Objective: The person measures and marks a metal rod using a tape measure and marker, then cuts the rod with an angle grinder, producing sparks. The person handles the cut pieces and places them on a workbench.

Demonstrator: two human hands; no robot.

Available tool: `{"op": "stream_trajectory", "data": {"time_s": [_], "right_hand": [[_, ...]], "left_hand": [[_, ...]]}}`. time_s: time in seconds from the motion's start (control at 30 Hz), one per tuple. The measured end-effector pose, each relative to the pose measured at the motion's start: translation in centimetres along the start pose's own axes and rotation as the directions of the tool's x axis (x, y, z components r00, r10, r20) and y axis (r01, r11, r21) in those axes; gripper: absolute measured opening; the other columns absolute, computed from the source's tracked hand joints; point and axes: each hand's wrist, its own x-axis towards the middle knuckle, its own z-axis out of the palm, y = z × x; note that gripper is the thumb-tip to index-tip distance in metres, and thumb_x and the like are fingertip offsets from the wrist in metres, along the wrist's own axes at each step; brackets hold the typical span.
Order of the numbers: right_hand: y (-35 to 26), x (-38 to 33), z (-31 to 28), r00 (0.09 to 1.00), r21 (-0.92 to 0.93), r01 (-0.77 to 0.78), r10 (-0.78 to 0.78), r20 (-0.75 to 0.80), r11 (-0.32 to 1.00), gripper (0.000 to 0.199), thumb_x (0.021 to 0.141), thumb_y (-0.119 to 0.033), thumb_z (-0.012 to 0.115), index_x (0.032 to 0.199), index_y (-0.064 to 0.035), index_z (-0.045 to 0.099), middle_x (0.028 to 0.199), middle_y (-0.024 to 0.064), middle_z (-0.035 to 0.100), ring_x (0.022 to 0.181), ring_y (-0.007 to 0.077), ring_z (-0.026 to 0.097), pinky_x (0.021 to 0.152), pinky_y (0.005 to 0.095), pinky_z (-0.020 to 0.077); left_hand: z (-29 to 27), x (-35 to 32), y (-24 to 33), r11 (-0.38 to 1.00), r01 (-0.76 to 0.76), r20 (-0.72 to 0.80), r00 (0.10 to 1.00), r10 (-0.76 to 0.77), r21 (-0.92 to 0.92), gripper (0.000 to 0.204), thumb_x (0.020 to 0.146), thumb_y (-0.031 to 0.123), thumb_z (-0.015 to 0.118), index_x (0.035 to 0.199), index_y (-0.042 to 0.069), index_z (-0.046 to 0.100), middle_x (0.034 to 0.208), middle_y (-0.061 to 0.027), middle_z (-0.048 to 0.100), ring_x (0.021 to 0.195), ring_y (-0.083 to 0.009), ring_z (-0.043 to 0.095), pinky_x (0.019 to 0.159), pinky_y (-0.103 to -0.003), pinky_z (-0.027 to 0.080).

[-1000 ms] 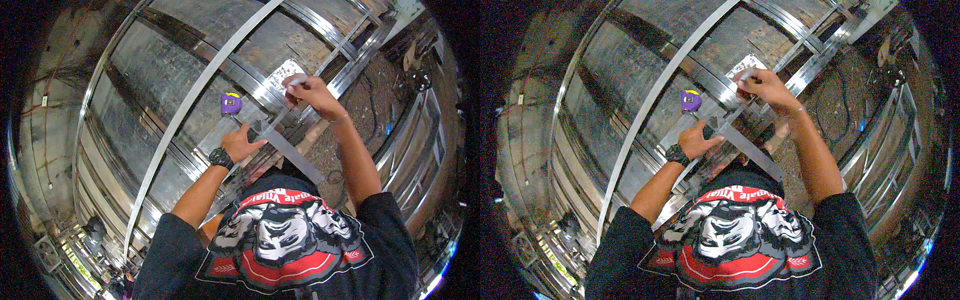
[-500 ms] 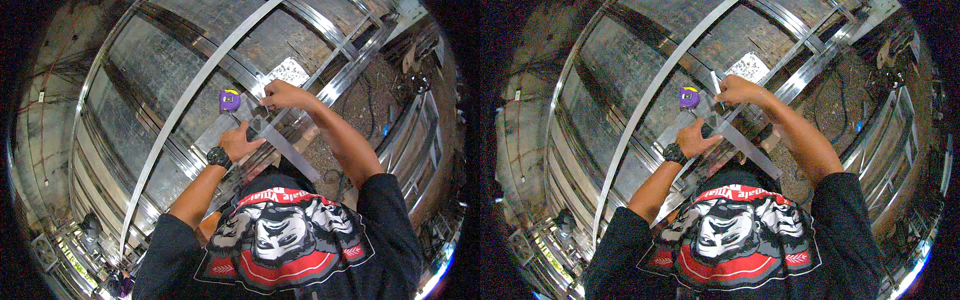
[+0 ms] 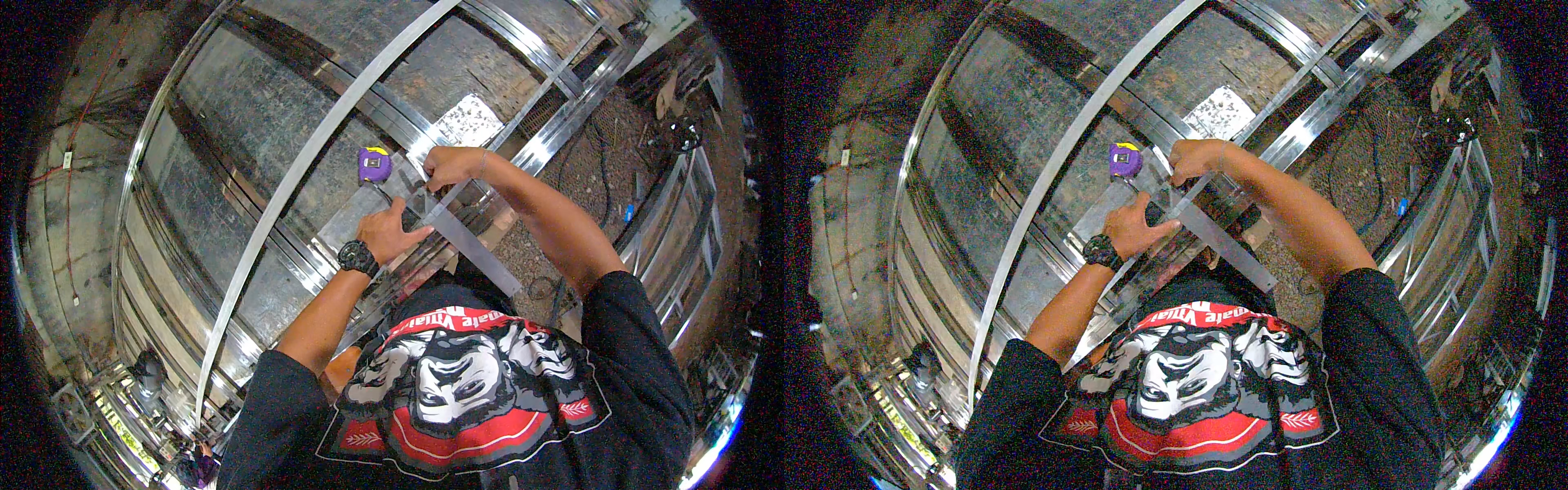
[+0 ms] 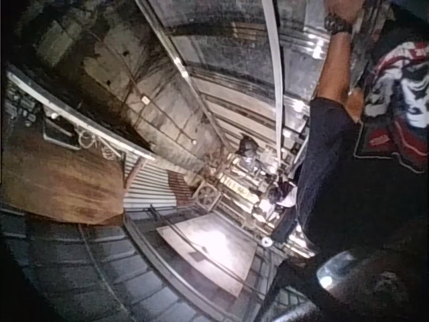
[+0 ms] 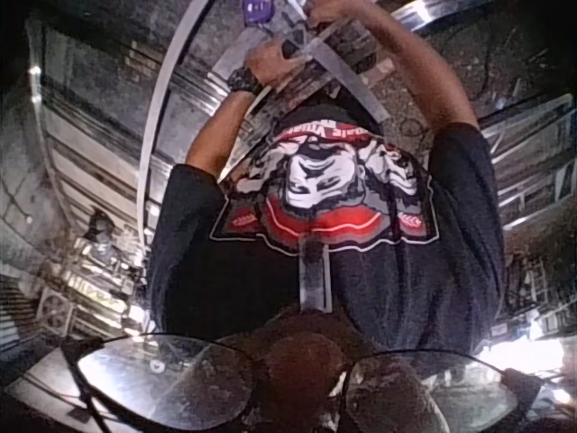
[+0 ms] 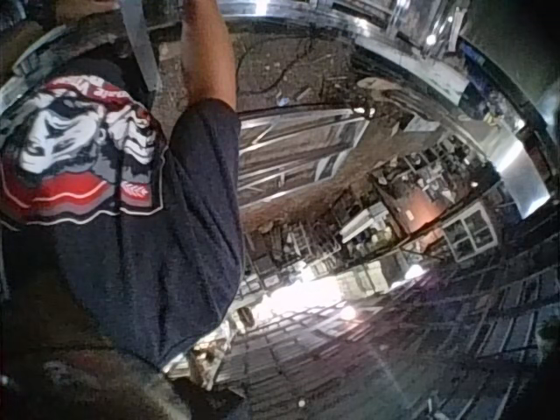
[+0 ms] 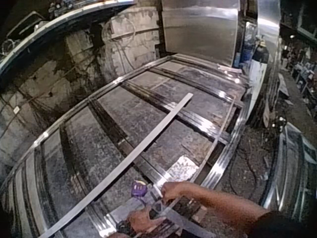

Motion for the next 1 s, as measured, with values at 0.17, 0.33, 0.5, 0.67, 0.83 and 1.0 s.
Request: {"op": "stream_trajectory", "data": {"time_s": [0.17, 0.33, 0.5, 0.67, 0.83, 1.0], "right_hand": [[-1.1, 0.3, -0.3, 0.995, -0.147, -0.018, 0.032, 0.091, 0.989, 0.027, 0.071, -0.023, 0.072, 0.078, 0.0032, 0.066, 0.067, 0.0071, 0.063, 0.061, 0.0175, 0.057, 0.053, 0.0386, 0.0437], [-1.3, 0.2, -0.4, 0.994, -0.105, -0.039, 0.049, 0.093, 0.994, 0.027, 0.071, -0.022, 0.072, 0.080, 0.0031, 0.066, 0.067, 0.0077, 0.064, 0.062, 0.0180, 0.058, 0.054, 0.0384, 0.0448], [-1.0, 0.1, -0.2, 0.998, -0.029, -0.048, 0.049, 0.038, 0.998, 0.028, 0.070, -0.022, 0.071, 0.080, 0.0040, 0.069, 0.068, 0.0107, 0.066, 0.060, 0.0227, 0.060, 0.052, 0.0406, 0.0459], [-0.6, 0.5, -0.2, 0.994, -0.005, -0.087, 0.087, 0.065, 0.996, 0.028, 0.077, -0.024, 0.072, 0.084, 0.0023, 0.067, 0.067, 0.0085, 0.064, 0.060, 0.0186, 0.059, 0.052, 0.0381, 0.0459], [-0.3, 0.1, 0.0, 0.990, 0.286, -0.135, 0.119, 0.073, 0.949, 0.030, 0.086, -0.027, 0.072, 0.086, 0.0027, 0.064, 0.068, 0.0103, 0.066, 0.060, 0.0185, 0.065, 0.052, 0.0334, 0.0508], [-0.5, -0.1, -0.3, 0.992, 0.396, -0.101, 0.122, -0.027, 0.912, 0.028, 0.086, -0.029, 0.075, 0.079, -0.0022, 0.069, 0.069, 0.0105, 0.070, 0.056, 0.0209, 0.065, 0.048, 0.0370, 0.0498]], "left_hand": [[0.0, 0.1, -0.2, 1.000, 0.021, 0.036, 0.999, -0.021, -0.010, 0.082, 0.075, 0.073, 0.069, 0.115, 0.003, 0.054, 0.081, -0.0242, 0.070, 0.076, -0.0422, 0.070, 0.068, -0.051, 0.055], [-0.1, 0.0, -0.1, 1.000, 0.006, 0.024, 1.000, -0.007, 0.018, 0.086, 0.075, 0.075, 0.067, 0.119, 0.002, 0.053, 0.083, -0.0242, 0.070, 0.077, -0.0422, 0.070, 0.068, -0.051, 0.055], [-0.1, 0.0, 0.0, 1.000, 0.017, 0.044, 0.999, -0.018, 0.025, 0.087, 0.076, 0.076, 0.065, 0.119, 0.002, 0.052, 0.083, -0.0245, 0.070, 0.076, -0.0425, 0.070, 0.069, -0.051, 0.055], [-0.4, 0.0, 0.2, 1.000, 0.014, 0.046, 0.999, -0.015, 0.027, 0.085, 0.076, 0.076, 0.066, 0.117, 0.003, 0.053, 0.081, -0.0236, 0.070, 0.074, -0.0419, 0.070, 0.067, -0.051, 0.055], [0.0, 0.0, -0.1, 1.000, -0.003, 0.009, 1.000, 0.003, 0.013, 0.082, 0.075, 0.074, 0.068, 0.116, 0.004, 0.054, 0.076, -0.0215, 0.069, 0.071, -0.0414, 0.069, 0.064, -0.050, 0.055], [0.0, 0.0, -0.1, 1.000, 0.012, 0.019, 1.000, -0.013, 0.011, 0.080, 0.075, 0.074, 0.068, 0.115, 0.006, 0.054, 0.076, -0.0213, 0.069, 0.071, -0.0412, 0.069, 0.064, -0.051, 0.055]]}}
